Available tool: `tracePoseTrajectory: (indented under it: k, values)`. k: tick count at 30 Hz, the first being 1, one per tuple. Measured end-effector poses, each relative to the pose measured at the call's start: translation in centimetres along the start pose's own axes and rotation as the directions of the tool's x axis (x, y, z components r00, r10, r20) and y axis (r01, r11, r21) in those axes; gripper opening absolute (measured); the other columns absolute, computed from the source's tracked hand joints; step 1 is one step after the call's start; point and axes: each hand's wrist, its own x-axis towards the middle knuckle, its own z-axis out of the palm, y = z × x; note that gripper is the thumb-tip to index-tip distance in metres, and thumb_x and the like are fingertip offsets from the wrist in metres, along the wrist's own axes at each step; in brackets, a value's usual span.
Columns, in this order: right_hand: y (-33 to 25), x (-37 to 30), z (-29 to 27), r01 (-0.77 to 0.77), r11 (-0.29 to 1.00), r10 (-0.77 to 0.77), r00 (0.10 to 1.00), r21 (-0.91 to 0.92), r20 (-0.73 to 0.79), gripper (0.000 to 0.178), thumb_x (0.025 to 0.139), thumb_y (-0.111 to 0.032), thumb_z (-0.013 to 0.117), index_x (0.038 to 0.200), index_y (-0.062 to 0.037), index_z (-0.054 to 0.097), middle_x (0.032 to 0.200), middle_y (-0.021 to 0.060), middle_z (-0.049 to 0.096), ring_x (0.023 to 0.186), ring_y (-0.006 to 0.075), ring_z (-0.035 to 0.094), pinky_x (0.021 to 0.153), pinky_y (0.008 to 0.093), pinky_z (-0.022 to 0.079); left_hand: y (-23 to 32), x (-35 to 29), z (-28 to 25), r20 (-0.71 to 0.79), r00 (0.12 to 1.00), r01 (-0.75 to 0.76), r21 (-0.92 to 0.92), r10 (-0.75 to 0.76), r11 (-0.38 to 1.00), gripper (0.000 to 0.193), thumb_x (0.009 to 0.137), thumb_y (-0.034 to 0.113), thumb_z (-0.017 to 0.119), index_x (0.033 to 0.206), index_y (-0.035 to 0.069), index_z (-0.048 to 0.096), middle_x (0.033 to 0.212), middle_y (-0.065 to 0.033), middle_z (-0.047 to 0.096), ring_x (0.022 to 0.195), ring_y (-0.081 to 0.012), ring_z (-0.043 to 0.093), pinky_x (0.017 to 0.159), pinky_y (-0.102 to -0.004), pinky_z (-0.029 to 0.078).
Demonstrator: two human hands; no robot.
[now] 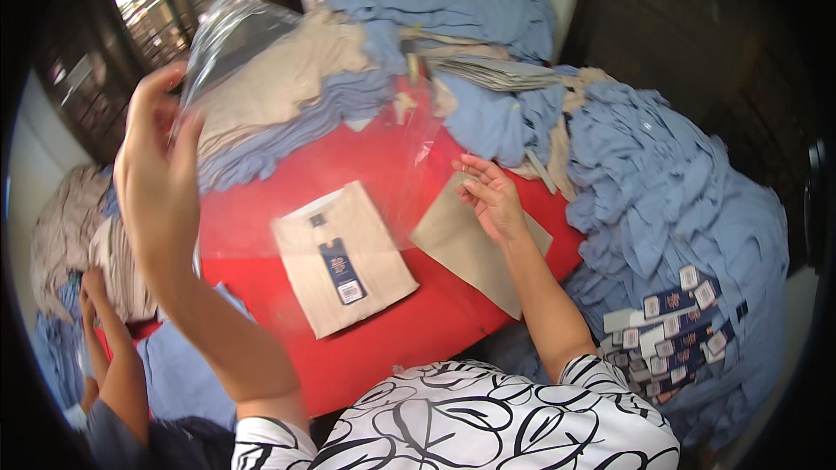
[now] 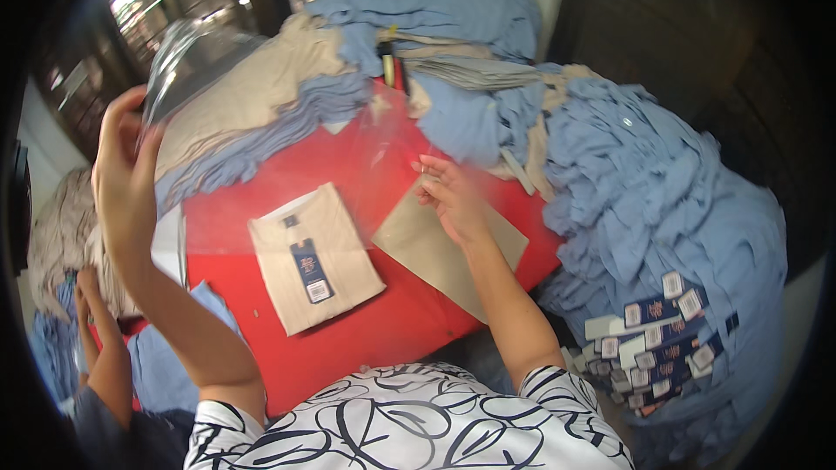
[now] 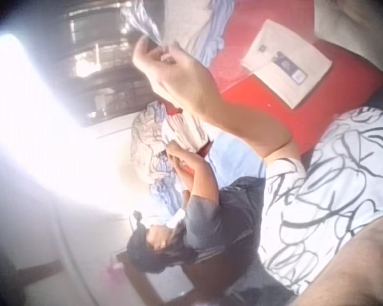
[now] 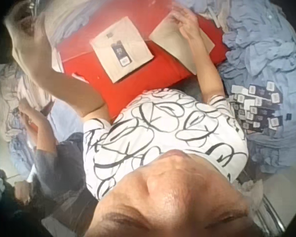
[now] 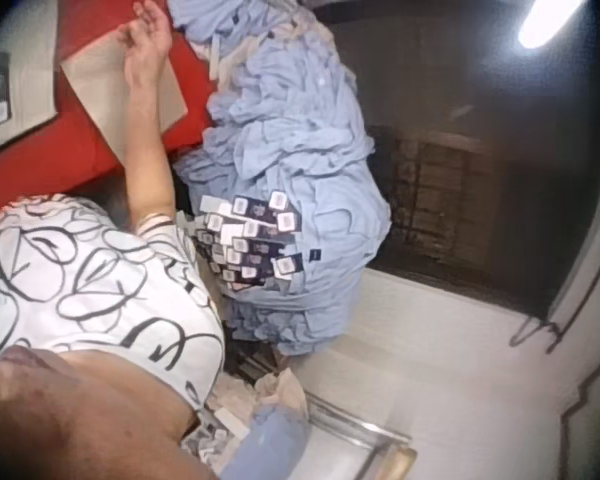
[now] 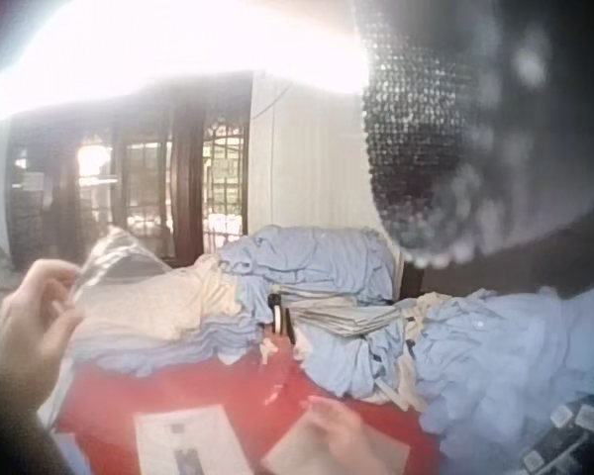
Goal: The person folds a garment over a cardboard template, attaches tags, and places it into a plastic bag.
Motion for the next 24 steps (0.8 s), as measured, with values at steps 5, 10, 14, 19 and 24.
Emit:
tracePoseTrajectory:
  k: [5, 10, 14, 19, 24]
  values:
    - [0.0, 2.4, 6.3, 0.019, 0.979, 0.058, 0.929, -0.204, 0.366, 0.056, 0.086, 0.006, 0.055, 0.14, 0.0017, 0.045, 0.145, 0.0126, 0.047, 0.082, 0.0092, 0.062, 0.061, 0.02, 0.049, -4.1, -17.0, -9.1, -0.211, 0.898, 0.434, 0.284, -0.385, 0.855, 0.072, 0.08, -0.006, 0.065, 0.145, 0.01, 0.041, 0.108, -0.0104, 0.055, 0.088, -0.019, 0.055, 0.078, -0.0305, 0.045]
    - [-1.2, 1.2, 13.1, 0.182, 0.876, 0.203, 0.7, -0.446, 0.685, 0.062, 0.078, 0.006, 0.054, 0.139, 0.0018, 0.048, 0.145, 0.0114, 0.048, 0.083, 0.0071, 0.057, 0.067, 0.0218, 0.048, -2.2, -22.8, -10.7, 0.01, 0.886, 0.4, 0.488, -0.463, 0.776, 0.078, 0.076, 0.001, 0.071, 0.146, 0.005, 0.038, 0.15, -0.0194, 0.037, 0.139, -0.0356, 0.033, 0.112, -0.0417, 0.027]
    - [-3.1, -0.1, 17.3, 0.323, 0.799, 0.322, 0.481, -0.507, 0.815, 0.068, 0.07, 0.01, 0.051, 0.137, -0.0012, 0.053, 0.144, 0.0116, 0.05, 0.087, 0.0095, 0.056, 0.076, 0.0246, 0.047, -8.0, -17.0, -4.3, 0.437, 0.863, 0.365, -0.19, -0.255, 0.911, 0.069, 0.087, 0.027, 0.067, 0.146, 0.002, 0.039, 0.153, -0.0187, 0.034, 0.147, -0.033, 0.021, 0.117, -0.0433, 0.018]
    - [-4.7, -0.6, 19.4, 0.428, 0.775, 0.325, 0.361, -0.465, 0.874, 0.07, 0.067, 0.012, 0.047, 0.134, -0.0028, 0.056, 0.138, 0.0139, 0.054, 0.075, 0.0095, 0.056, 0.067, 0.0228, 0.046, -11.3, -10.2, 0.5, 0.77, 0.636, 0.601, -0.539, 0.056, 0.59, 0.069, 0.085, 0.033, 0.069, 0.143, 0.005, 0.045, 0.144, -0.0154, 0.048, 0.131, -0.0255, 0.046, 0.11, -0.0391, 0.033]
    - [-7.1, -2.5, 17.9, 0.291, 0.806, 0.31, 0.535, -0.516, 0.786, 0.066, 0.072, 0.003, 0.061, 0.137, 0.0, 0.05, 0.131, 0.0138, 0.058, 0.078, 0.0082, 0.056, 0.069, 0.0225, 0.046, -11.2, -10.5, -0.9, 0.766, 0.631, 0.624, -0.593, 0.12, 0.508, 0.023, 0.088, 0.015, 0.07, 0.104, 0.0, 0.062, 0.098, -0.0064, 0.068, 0.09, -0.0131, 0.064, 0.083, -0.0287, 0.05]
